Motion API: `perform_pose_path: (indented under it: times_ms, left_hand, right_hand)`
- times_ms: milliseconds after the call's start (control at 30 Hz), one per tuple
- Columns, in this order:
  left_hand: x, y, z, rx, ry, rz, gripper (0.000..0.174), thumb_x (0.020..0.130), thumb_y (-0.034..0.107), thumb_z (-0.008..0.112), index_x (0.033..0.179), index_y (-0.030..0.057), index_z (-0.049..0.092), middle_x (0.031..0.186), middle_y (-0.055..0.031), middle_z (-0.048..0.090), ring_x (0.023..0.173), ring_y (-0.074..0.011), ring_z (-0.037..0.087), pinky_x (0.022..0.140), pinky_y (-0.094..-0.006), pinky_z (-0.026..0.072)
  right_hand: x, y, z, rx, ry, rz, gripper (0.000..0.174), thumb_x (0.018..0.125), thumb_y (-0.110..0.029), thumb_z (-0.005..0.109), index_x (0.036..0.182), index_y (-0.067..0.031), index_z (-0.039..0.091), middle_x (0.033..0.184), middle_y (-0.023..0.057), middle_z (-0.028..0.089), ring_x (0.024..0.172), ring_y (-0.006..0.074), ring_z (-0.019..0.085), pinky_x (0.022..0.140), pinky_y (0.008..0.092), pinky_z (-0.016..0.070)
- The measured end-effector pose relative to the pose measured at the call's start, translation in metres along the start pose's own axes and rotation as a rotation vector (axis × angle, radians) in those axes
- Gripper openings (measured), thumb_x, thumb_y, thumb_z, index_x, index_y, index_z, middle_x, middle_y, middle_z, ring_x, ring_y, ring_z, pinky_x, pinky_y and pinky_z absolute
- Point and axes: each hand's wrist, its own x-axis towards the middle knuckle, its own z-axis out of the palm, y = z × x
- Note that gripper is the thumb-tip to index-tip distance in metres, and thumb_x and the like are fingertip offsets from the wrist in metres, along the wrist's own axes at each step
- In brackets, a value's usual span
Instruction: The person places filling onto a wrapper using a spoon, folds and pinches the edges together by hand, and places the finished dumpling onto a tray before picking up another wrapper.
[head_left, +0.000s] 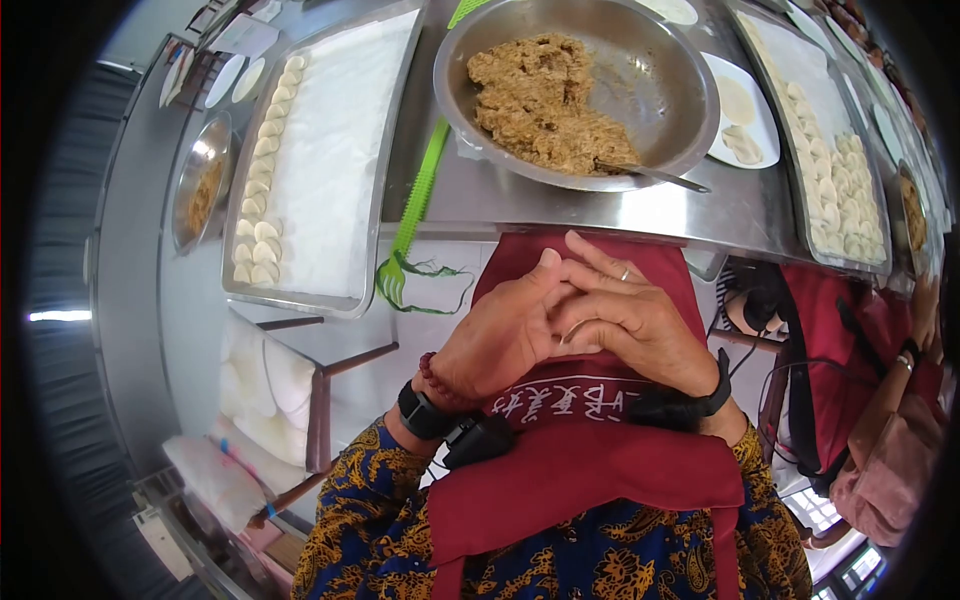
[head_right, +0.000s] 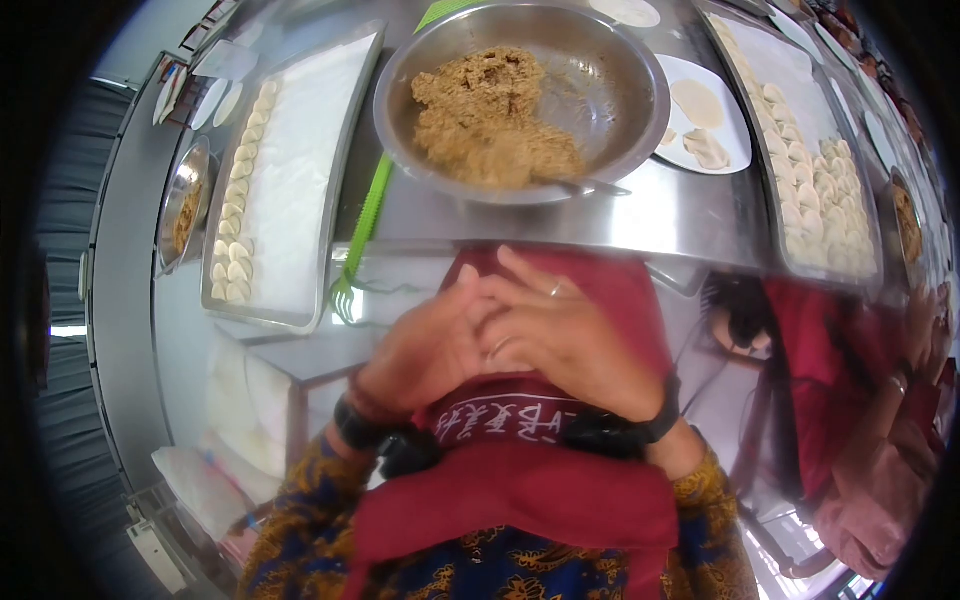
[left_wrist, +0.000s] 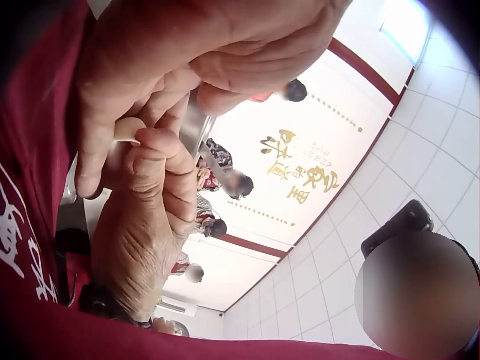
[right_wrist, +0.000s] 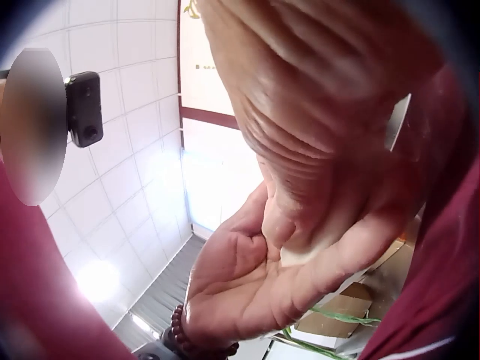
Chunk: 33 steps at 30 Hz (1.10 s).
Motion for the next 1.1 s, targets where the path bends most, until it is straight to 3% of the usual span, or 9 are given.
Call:
perform_pose_path:
  times_ms: [367,467,533,633,833,967,1033,1067,1100]
  left_hand:
    - [0.006,-0.006,0.000,0.072,-0.015,-0.011,0.060,0.109,0.046,0.029,0.142,-0.0018,0.042,0.136,-0.0141,0.052,0.122,-0.0216,0.056,0.104,-0.0381,0.0484]
    - [0.005,-0.003,0.000,0.083,0.001,-0.028,0.061,0.108,0.045,0.031,0.147,-0.0026,0.034,0.144,-0.0168,0.047,0.129,-0.0245,0.051,0.107,-0.0395,0.0441]
    - [0.007,-0.004,-0.006,0.049,-0.001,-0.039,0.060,0.108,0.045,0.031,0.146,-0.0019,0.035,0.143,-0.0161,0.048,0.125,-0.0241,0.054,0.103,-0.0385,0.0461]
    - [0.011,-0.004,-0.007,0.041,-0.051,-0.045,0.059,0.108,0.047,0.032,0.143,-0.0001,0.042,0.138,-0.0121,0.053,0.119,-0.0196,0.057,0.095,-0.0339,0.0498]
    - [0.012,-0.001,0.001,0.044,0.017,-0.016,0.060,0.108,0.047,0.031,0.144,-0.0006,0.038,0.139,-0.0151,0.052,0.123,-0.0241,0.054,0.104,-0.0402,0.0448]
    - [0.011,0.004,-0.001,-0.072,-0.002,-0.066,0.058,0.109,0.045,0.031,0.144,0.0000,0.038,0.140,-0.0137,0.050,0.128,-0.0232,0.051,0.107,-0.0427,0.0449]
    - [0.012,0.004,-0.004,-0.083,-0.060,-0.058,0.049,0.108,0.043,0.034,0.134,0.0022,0.043,0.140,-0.0140,0.048,0.129,-0.0239,0.050,0.109,-0.0455,0.0431]
    - [0.011,0.004,0.000,-0.016,-0.053,0.009,0.036,0.108,0.040,0.036,0.118,0.0068,0.045,0.137,-0.0137,0.049,0.127,-0.0255,0.051,0.109,-0.0491,0.0426]
    - [0.016,0.010,0.012,0.396,0.013,-0.062,0.027,0.109,0.036,0.036,0.106,0.0097,0.040,0.134,-0.0130,0.050,0.128,-0.0281,0.050,0.109,-0.0541,0.0415]
  right_hand:
    - [0.000,0.002,-0.003,-0.013,-0.082,-0.059,0.014,0.080,-0.016,0.077,0.093,-0.0128,0.073,0.145,0.0087,0.055,0.144,0.0344,0.037,0.110,0.0483,0.0322]
    - [-0.001,-0.002,0.000,0.060,-0.028,-0.006,0.011,0.081,-0.016,0.075,0.092,-0.0142,0.072,0.142,0.0099,0.056,0.142,0.0346,0.040,0.109,0.0475,0.0341]
    - [-0.001,-0.003,0.000,0.101,0.003,0.044,0.009,0.083,-0.016,0.073,0.092,-0.0152,0.071,0.139,0.0106,0.059,0.141,0.0349,0.042,0.108,0.0472,0.0357]
    - [-0.002,0.002,0.001,0.065,0.005,-0.053,0.010,0.084,-0.017,0.073,0.094,-0.0149,0.072,0.141,0.0125,0.057,0.141,0.0354,0.041,0.109,0.0469,0.0351]
    - [-0.001,-0.002,-0.005,0.131,0.028,0.030,0.012,0.084,-0.017,0.074,0.094,-0.0106,0.073,0.138,0.0152,0.059,0.138,0.0350,0.046,0.110,0.0460,0.0351]
    - [-0.005,-0.001,-0.008,0.266,0.125,0.130,0.013,0.084,-0.007,0.071,0.097,-0.0061,0.075,0.131,0.0156,0.063,0.127,0.0299,0.056,0.104,0.0403,0.0435]
    - [-0.010,0.008,-0.005,0.381,0.186,0.102,0.014,0.087,-0.001,0.066,0.098,-0.0025,0.075,0.126,0.0154,0.066,0.114,0.0257,0.065,0.095,0.0339,0.0510]
    - [-0.007,0.004,-0.007,0.443,0.199,0.062,0.013,0.089,-0.002,0.065,0.099,-0.0018,0.074,0.125,0.0158,0.067,0.113,0.0255,0.066,0.094,0.0337,0.0516]
    - [-0.007,-0.003,-0.013,0.457,0.180,0.111,0.012,0.091,-0.004,0.064,0.099,-0.0018,0.073,0.124,0.0163,0.067,0.113,0.0257,0.066,0.095,0.0341,0.0517]
